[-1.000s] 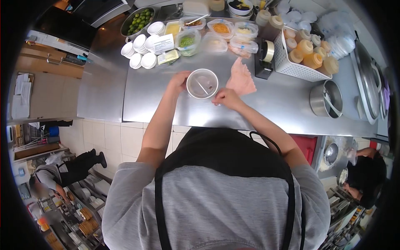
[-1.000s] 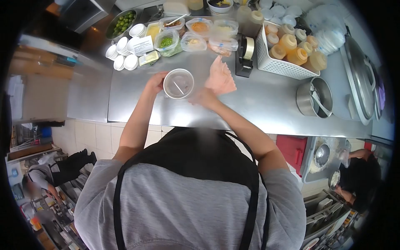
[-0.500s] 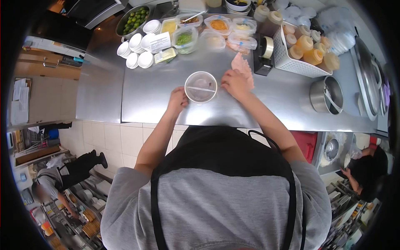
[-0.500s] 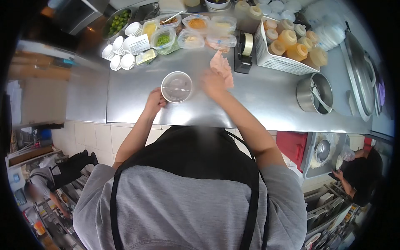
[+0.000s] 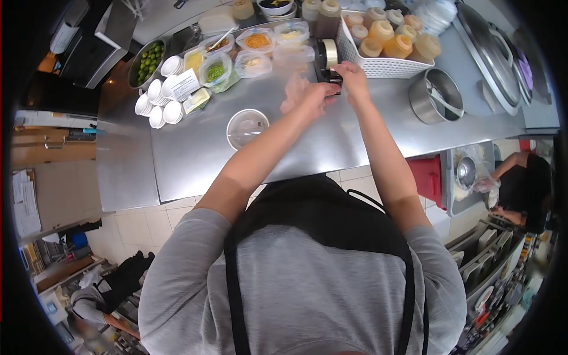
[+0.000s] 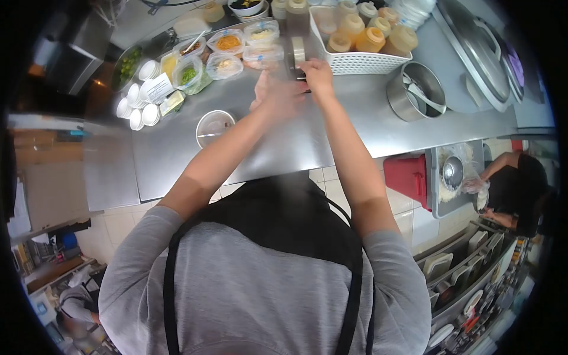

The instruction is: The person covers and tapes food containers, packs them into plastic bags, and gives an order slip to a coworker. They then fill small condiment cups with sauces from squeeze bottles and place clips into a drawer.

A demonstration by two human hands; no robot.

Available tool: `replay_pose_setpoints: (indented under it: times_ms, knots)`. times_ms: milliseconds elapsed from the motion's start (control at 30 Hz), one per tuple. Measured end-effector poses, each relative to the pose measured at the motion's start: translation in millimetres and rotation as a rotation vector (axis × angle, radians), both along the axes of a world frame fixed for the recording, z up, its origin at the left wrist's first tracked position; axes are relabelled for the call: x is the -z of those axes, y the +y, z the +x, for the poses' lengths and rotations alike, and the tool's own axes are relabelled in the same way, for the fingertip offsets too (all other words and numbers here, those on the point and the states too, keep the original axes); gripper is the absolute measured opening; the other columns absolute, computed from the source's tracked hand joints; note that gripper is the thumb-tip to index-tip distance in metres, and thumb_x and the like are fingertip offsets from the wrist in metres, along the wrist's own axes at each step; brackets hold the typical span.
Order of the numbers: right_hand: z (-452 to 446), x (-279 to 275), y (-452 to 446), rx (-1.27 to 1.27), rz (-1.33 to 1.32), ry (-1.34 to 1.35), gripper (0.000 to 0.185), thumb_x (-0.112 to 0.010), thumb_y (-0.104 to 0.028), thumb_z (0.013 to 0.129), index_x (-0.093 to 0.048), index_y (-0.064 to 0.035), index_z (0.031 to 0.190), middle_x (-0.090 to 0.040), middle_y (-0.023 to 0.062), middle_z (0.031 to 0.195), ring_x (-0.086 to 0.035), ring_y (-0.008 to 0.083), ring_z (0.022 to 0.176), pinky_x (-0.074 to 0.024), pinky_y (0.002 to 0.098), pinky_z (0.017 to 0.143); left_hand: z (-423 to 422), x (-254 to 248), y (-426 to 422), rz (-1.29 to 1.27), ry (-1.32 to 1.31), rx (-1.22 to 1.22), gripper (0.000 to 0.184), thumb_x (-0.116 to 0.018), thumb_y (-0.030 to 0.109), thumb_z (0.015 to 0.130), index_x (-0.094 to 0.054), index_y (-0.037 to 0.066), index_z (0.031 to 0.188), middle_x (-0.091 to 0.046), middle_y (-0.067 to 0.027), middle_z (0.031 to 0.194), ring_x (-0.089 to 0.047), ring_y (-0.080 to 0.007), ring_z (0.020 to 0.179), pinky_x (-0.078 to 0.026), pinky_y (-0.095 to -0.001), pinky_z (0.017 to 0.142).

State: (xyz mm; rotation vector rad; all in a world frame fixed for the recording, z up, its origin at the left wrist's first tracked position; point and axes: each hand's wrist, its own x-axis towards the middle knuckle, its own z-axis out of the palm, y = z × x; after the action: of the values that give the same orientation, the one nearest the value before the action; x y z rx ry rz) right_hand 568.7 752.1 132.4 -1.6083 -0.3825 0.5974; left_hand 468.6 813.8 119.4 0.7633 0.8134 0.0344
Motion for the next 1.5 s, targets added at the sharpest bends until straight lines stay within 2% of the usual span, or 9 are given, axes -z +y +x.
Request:
replay_pose_setpoints:
  times_ms: [267, 433, 533, 600, 633, 700, 967, 1333, 1500]
  knots:
    - [-132, -21, -173, -0.198, -0.111, 0.047, 0.016, -0.056, -0.013, 0.079, -0.065, -0.0005, 0.078, -0.055, 0.0088, 0.105, -0.049, 0.0163, 0.096, -0.0388, 0.0286, 0.083, 11, 25, 7, -0.096, -0.112, 0.035, 0.034, -0.048, 0.026, 0.083, -0.052, -0.002, 0.103, -0.051, -0.0082, 0.105, -0.050, -0.0245, 0.095, -0.043, -0.0374, 0.073]
    - [-132, 0, -181, -0.213, -0.158, -0.001, 0.012, -0.058, -0.013, 0.076, -0.066, -0.0038, 0.075, -0.053, 0.0064, 0.102, -0.050, 0.0150, 0.092, -0.0395, 0.0269, 0.076, 14, 20, 7, 1.179, 0.256, 0.447, 0.025, -0.057, 0.024, 0.079, -0.060, 0.005, 0.094, -0.060, -0.0064, 0.089, -0.057, -0.0193, 0.070, -0.045, -0.0349, 0.060]
    - [-130, 6, -170, -0.233, -0.120, -0.009, 0.009, -0.060, -0.011, 0.075, -0.065, -0.0036, 0.075, -0.052, 0.0072, 0.102, -0.050, 0.0147, 0.089, -0.0394, 0.0263, 0.074, 18, 118, 44, 1.674, 0.064, 0.169, 0.012, -0.061, 0.016, 0.076, -0.064, 0.009, 0.085, -0.062, -0.0051, 0.083, -0.057, -0.0157, 0.065, -0.045, -0.0302, 0.059]
    - [-131, 7, -159, -0.262, -0.080, 0.033, 0.009, -0.060, -0.011, 0.075, -0.065, -0.0036, 0.075, -0.052, 0.0076, 0.102, -0.051, 0.0148, 0.089, -0.0395, 0.0259, 0.073, -7, 58, 67, 1.698, 0.045, 0.277, 0.011, -0.061, 0.015, 0.076, -0.064, 0.009, 0.085, -0.063, -0.0039, 0.084, -0.057, -0.0144, 0.071, -0.044, -0.0285, 0.063]
    - [-134, 2, -150, -0.329, -0.057, 0.065, 0.011, -0.061, -0.013, 0.075, -0.065, -0.0030, 0.075, -0.052, 0.0080, 0.103, -0.051, 0.0148, 0.088, -0.0395, 0.0255, 0.073, -28, 20, 78, 1.709, 0.017, 0.394, 0.009, -0.061, 0.013, 0.076, -0.064, 0.010, 0.084, -0.063, -0.0028, 0.084, -0.057, -0.0132, 0.077, -0.043, -0.0267, 0.067]
    - [-144, 2, -128, -0.408, -0.030, 0.102, 0.013, -0.061, -0.015, 0.076, -0.065, -0.0024, 0.075, -0.051, 0.0085, 0.104, -0.051, 0.0148, 0.087, -0.0396, 0.0250, 0.073, -76, -35, 95, 0.699, -0.059, 0.029, 0.013, -0.063, 0.015, 0.076, -0.063, 0.009, 0.088, -0.063, -0.0025, 0.087, -0.055, -0.0107, 0.084, -0.041, -0.0257, 0.074]
    - [-185, 38, -40, -0.776, -0.022, 0.040, 0.023, -0.065, -0.030, 0.072, -0.065, -0.0069, 0.070, -0.060, 0.0041, 0.063, -0.056, 0.0154, 0.066, -0.0419, 0.0253, 0.066, -197, -11, 151, 0.714, 0.178, -0.214, 0.015, -0.065, 0.016, 0.074, -0.062, 0.008, 0.087, -0.063, -0.0009, 0.082, -0.054, -0.0078, 0.078, -0.040, -0.0260, 0.068]
    - [-169, 61, 20, -0.879, -0.350, -0.154, 0.026, -0.074, -0.025, 0.062, -0.066, -0.0031, 0.074, -0.059, 0.0080, 0.081, -0.057, 0.0176, 0.073, -0.0439, 0.0288, 0.066, -208, 65, 141, 0.446, 0.318, 0.030, 0.011, -0.058, 0.016, 0.077, -0.061, 0.011, 0.086, -0.057, -0.0003, 0.062, -0.049, -0.0066, 0.047, -0.034, -0.0213, 0.037]
    - [-166, 86, 22, -0.761, -0.377, -0.786, 0.049, -0.076, -0.028, 0.057, -0.060, -0.0045, 0.096, -0.058, 0.0095, 0.090, -0.057, 0.0233, 0.078, -0.0451, 0.0335, 0.069, -210, 86, 145, 0.506, 0.283, 0.071, 0.009, -0.056, 0.017, 0.077, -0.059, 0.011, 0.083, -0.053, 0.0006, 0.057, -0.042, -0.0064, 0.037, -0.030, -0.0224, 0.032]
